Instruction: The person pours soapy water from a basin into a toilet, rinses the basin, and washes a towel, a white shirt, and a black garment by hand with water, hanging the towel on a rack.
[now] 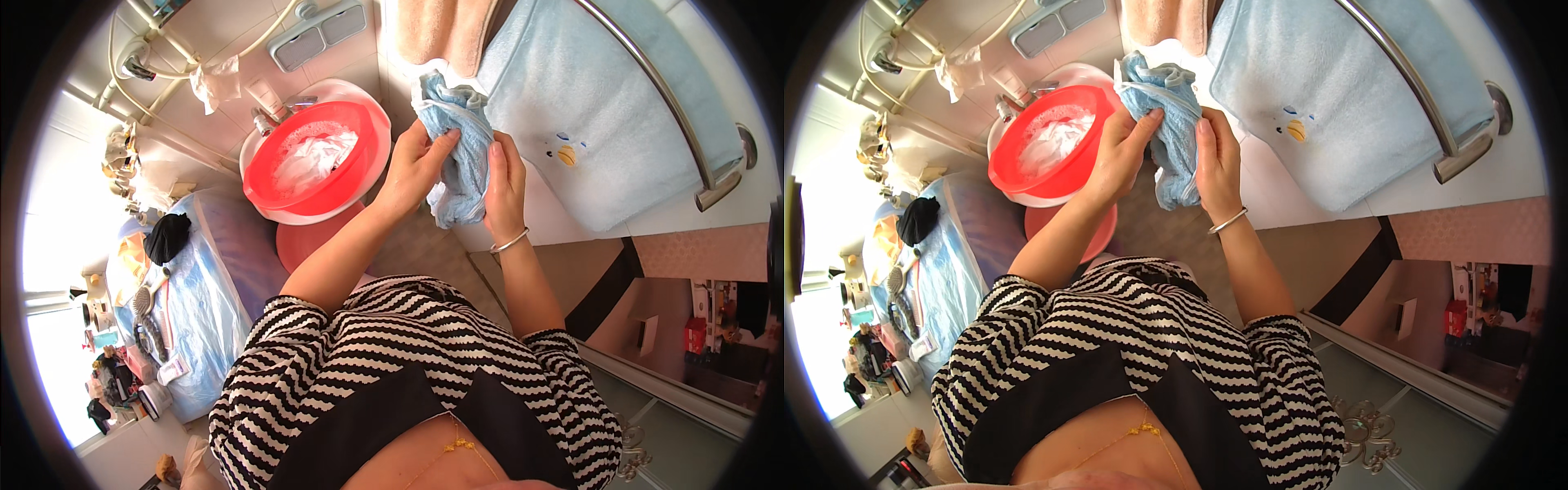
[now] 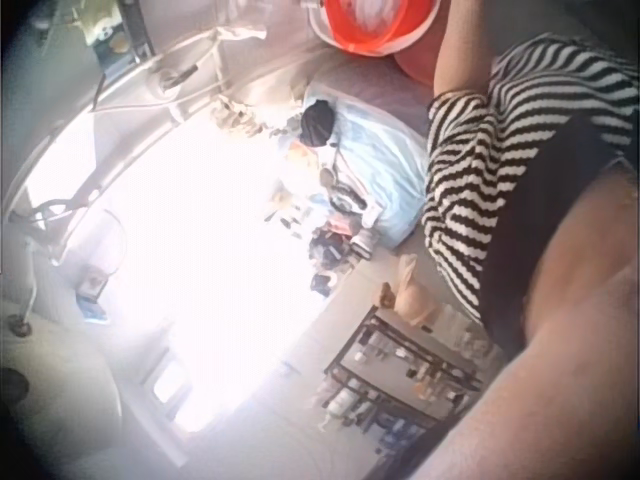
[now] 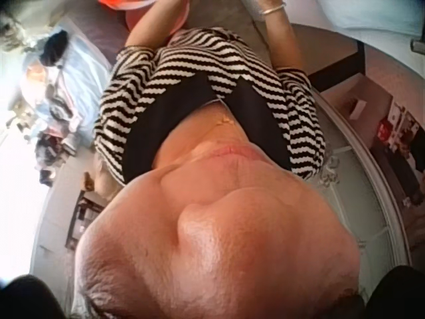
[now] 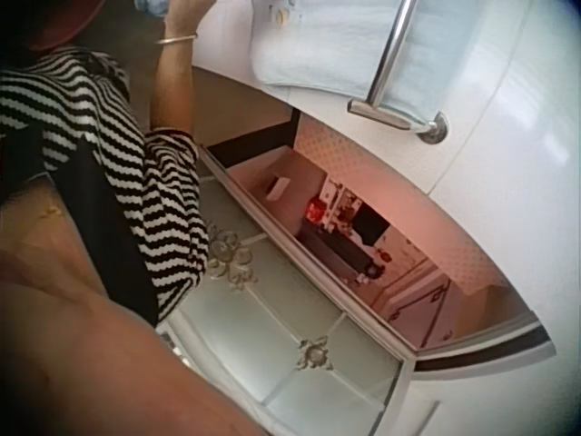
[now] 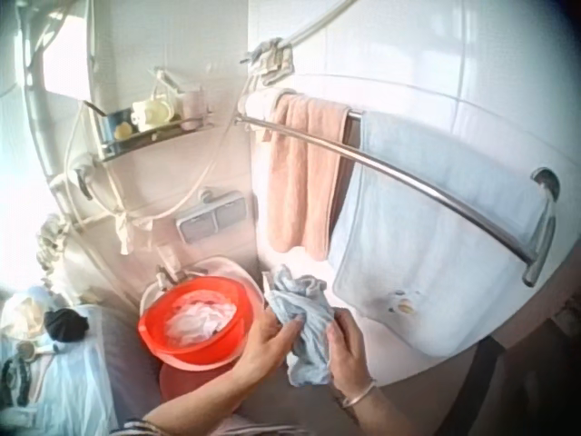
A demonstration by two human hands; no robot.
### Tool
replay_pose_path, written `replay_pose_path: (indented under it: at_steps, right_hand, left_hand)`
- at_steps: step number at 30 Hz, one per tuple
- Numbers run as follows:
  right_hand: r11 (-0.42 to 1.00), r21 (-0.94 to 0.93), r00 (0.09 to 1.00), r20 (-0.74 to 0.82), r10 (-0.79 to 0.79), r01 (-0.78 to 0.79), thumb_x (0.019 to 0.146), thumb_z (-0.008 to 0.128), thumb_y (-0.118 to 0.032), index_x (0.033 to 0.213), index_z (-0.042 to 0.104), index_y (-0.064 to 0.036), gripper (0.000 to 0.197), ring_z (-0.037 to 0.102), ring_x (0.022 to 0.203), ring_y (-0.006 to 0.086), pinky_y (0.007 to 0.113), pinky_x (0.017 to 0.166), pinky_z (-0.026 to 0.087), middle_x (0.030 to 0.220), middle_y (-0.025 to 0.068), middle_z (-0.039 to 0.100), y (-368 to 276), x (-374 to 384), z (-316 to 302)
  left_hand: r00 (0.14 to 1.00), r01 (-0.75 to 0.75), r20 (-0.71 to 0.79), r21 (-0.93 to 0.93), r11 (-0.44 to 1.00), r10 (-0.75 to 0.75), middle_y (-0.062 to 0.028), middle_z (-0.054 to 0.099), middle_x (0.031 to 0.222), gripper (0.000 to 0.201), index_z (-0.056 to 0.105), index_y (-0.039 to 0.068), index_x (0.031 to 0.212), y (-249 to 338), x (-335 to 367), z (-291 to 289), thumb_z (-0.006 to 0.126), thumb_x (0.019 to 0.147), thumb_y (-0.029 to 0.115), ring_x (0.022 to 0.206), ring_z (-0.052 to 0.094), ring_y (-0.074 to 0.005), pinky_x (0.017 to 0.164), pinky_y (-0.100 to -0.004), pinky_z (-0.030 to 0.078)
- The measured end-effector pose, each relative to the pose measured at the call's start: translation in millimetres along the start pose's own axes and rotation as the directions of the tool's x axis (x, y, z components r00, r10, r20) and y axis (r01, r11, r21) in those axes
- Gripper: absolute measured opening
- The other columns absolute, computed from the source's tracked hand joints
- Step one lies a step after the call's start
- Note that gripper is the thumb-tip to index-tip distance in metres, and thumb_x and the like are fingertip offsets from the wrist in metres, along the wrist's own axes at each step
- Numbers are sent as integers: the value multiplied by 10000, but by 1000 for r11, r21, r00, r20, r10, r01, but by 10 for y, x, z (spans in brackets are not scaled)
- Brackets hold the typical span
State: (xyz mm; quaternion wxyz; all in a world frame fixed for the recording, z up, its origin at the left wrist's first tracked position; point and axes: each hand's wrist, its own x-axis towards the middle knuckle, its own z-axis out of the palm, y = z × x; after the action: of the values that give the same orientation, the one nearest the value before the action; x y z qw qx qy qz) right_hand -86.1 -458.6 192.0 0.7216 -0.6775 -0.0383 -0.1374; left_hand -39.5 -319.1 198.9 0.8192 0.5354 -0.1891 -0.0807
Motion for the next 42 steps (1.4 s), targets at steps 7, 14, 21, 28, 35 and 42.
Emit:
replay_pose_path:
  at_steps: [7, 14, 21, 28, 35, 42]
  right_hand:
    - [606, -659, 729, -126, -673, 445, 830, 649, -133, 1050, 537, 0, 281, 554, 878, 256, 322, 735, 467, 1019, 122, 576, -151, -209, 21]
    - [945, -84, 886, -328, -326, 317, 917, 533, -59, 965, 498, 1, 85, 546, 913, 147, 300, 811, 456, 1034, 80, 586, -168, -317, -136]
    - [945, 328, 992, -117, 36, 5, 929, 516, -150, 1231, 487, 39, 357, 528, 1123, 226, 362, 966, 411, 1235, 134, 539, -718, -299, -269]
    - [968, 249, 962, -269, 52, 17, 931, 537, -209, 1223, 506, 27, 377, 534, 1124, 235, 357, 974, 413, 1224, 124, 555, -1039, -345, -665]
    - [930, 362, 905, -414, 97, 66, 956, 499, -286, 1252, 490, 9, 418, 502, 1178, 255, 399, 996, 399, 1266, 116, 536, -1415, -273, -441]
    - [938, 313, 893, -450, 5, 152, 961, 487, -288, 1263, 480, 5, 421, 477, 1209, 276, 427, 1014, 391, 1279, 136, 521, -1710, -399, -347]
  left_hand:
    - [999, -38, -8, -2, 999, 38, -31, 615, 979, 200, 544, -26, 1086, 58, -72, 347, 566, 898, 38, 891, 535, -76, 790, -251, 453]
    - [957, 269, 183, -260, 928, -226, -92, 625, 1031, 388, 514, -20, 1139, 242, -58, 253, 668, 783, -31, 958, 613, -175, 848, -313, 500]
    - [925, 379, 152, -376, 846, -347, -139, 600, 1138, 427, 480, -35, 1220, 316, -58, -108, 634, 871, 155, 1020, 605, -237, 882, -379, 500]
    - [941, 339, 133, -378, 862, -312, -125, 612, 1150, 375, 550, -16, 1197, 470, 2, -430, 505, 960, 272, 1054, 585, -210, 907, -355, 478]
    - [838, -176, 544, 336, 925, -38, -95, 538, 1209, 435, 545, 61, 1242, 447, -31, -624, 672, 857, 217, 1158, 476, -190, 1009, -322, 362]
    - [844, -245, 536, 434, 867, -30, -29, 590, 932, 269, 668, 5, 971, 169, 130, -882, 539, 951, 240, 860, 536, -124, 818, -262, 429]
